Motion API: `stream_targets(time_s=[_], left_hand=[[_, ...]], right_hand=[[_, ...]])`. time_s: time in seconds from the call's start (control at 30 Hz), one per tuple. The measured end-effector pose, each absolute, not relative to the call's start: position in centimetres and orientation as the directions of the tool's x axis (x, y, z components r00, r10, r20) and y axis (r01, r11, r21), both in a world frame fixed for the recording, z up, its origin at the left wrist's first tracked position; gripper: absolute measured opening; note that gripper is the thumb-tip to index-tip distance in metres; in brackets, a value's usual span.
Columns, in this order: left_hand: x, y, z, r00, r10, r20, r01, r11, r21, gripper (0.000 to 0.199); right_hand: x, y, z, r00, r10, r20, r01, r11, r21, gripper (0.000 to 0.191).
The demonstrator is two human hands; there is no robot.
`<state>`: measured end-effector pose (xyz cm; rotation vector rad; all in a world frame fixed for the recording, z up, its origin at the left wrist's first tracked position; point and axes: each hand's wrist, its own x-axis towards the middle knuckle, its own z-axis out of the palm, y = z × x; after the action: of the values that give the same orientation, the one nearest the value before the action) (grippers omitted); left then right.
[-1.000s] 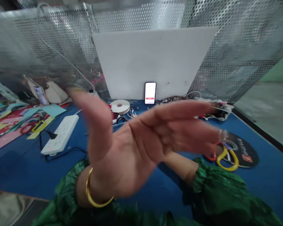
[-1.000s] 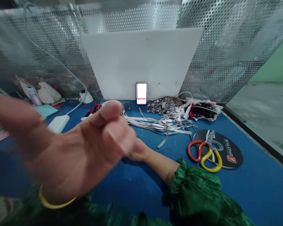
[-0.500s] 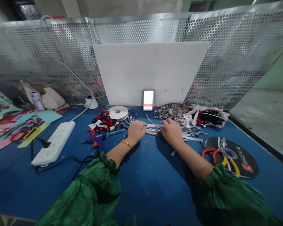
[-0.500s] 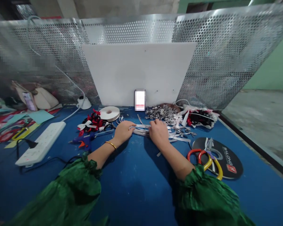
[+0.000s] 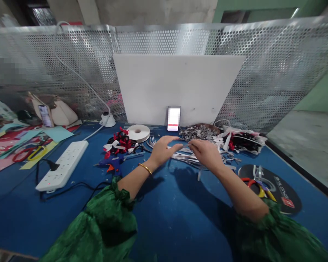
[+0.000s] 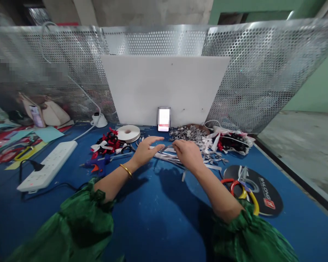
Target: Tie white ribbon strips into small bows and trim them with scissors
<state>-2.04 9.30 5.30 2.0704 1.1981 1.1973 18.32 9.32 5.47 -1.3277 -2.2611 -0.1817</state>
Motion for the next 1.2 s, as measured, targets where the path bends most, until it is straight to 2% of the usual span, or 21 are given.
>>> stream_targets(time_s=[0.1,0.23,0.3,0.4,0.47,0.57,0.7,0.8,0.93,1.2], left_hand=[[-1.2,8.1,6.8,0.393,0.871,0.294,0.221,-0.4,0.889,0.033],[-0.1,6.7,7.7,0.427,0.899,0.099,-0.016,-0.102,0.995,0.031],[0.0,6.2,8.3,0.455,0.89,0.029,-0.086,0.012,0.996,0.029],[0.0,5.5,9.3,0.459,0.889,-0.017,-0.117,0.08,0.99,0.027],[-0.1,5.0,10.0,0.436,0.899,-0.038,-0.151,0.115,0.982,0.026],[0.0,4.5,10.5,0.431,0.899,-0.075,-0.238,0.193,0.952,0.024],[0.2,4.1,10.7,0.475,0.874,-0.105,-0.302,0.274,0.913,0.023],[0.2,4.0,10.9,0.485,0.865,-0.126,-0.289,0.295,0.911,0.022],[0.1,3.8,11.2,0.486,0.859,-0.161,-0.265,0.32,0.91,0.025],[0.1,4.1,11.3,0.478,0.853,-0.209,-0.302,0.383,0.873,0.039]], right_hand=[[18.3,7.9,7.8,-0.356,0.761,0.543,0.831,0.523,-0.188,0.021],[19.1,6.9,9.8,-0.294,0.738,0.608,0.83,0.512,-0.221,0.022],[20.0,6.9,10.4,-0.24,0.733,0.637,0.835,0.491,-0.25,0.023],[21.1,7.1,10.8,-0.205,0.735,0.647,0.852,0.459,-0.252,0.022],[21.3,7.1,11.1,-0.272,0.732,0.625,0.851,0.486,-0.198,0.027],[20.4,6.5,11.5,-0.415,0.661,0.626,0.766,0.625,-0.152,0.041],[18.4,5.3,11.9,-0.538,0.549,0.64,0.635,0.763,-0.121,0.03],[17.9,5.3,11.7,-0.577,0.512,0.637,0.61,0.788,-0.081,0.025],[18.4,5.9,11.2,-0.51,0.542,0.668,0.661,0.744,-0.099,0.025],[19.3,6.2,11.3,-0.329,0.605,0.725,0.72,0.658,-0.223,0.024]])
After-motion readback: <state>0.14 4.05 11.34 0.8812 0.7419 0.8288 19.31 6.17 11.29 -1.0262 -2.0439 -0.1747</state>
